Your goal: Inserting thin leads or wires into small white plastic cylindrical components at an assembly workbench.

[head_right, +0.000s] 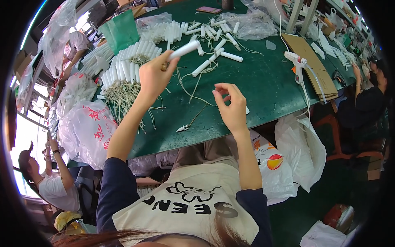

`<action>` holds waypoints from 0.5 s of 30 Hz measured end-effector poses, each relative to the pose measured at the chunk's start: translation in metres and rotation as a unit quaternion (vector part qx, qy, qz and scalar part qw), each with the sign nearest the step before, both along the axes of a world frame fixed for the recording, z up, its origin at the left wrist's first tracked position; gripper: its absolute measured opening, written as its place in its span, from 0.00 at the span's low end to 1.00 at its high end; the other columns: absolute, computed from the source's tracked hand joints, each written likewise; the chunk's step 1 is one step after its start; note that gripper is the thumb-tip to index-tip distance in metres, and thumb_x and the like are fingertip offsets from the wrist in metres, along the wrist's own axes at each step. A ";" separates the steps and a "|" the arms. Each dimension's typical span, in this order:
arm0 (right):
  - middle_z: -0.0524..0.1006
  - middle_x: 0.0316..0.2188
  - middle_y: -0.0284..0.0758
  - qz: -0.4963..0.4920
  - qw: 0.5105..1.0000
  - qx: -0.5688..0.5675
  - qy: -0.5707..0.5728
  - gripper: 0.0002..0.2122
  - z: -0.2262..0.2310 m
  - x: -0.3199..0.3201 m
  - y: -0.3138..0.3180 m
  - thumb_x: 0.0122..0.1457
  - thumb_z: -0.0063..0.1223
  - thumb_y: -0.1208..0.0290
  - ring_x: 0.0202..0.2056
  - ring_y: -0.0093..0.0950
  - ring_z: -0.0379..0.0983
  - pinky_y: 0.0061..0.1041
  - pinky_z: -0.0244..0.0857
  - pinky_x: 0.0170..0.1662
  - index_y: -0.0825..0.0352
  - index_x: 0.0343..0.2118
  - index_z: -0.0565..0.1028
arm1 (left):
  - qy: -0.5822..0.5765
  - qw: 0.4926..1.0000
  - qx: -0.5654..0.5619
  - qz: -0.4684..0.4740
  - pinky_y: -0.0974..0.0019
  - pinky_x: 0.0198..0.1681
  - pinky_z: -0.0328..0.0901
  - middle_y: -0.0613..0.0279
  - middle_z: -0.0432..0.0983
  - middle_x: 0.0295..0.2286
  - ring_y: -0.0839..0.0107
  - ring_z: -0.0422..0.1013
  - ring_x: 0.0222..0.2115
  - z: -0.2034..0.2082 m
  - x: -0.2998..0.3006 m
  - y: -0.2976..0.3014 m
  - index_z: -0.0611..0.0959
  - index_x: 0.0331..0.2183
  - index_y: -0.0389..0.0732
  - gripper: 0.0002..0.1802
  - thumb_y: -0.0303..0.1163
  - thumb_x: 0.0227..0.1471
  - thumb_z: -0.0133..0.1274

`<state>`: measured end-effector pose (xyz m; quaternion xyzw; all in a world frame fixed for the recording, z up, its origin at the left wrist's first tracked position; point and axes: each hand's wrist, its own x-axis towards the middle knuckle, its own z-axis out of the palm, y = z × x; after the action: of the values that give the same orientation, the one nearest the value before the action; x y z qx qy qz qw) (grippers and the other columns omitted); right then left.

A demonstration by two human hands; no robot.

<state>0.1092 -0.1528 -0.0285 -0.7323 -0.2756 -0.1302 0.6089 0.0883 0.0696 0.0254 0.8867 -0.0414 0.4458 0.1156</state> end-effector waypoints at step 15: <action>0.70 0.44 0.40 0.183 0.944 0.264 -0.070 0.14 0.040 -0.016 -0.009 0.58 0.52 0.68 0.40 0.22 0.66 0.18 0.61 0.40 0.73 0.42 0.72 | 0.289 0.858 -0.282 -0.317 0.79 0.21 0.49 0.75 0.61 0.19 0.86 0.53 0.20 0.041 -0.064 -0.049 0.78 0.44 0.39 0.19 0.32 0.48 0.58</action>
<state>0.0928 -0.1613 0.0110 -0.4713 -0.4026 -0.1353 0.7730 0.0243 0.0205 0.0668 0.8441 -0.1576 0.1010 0.5025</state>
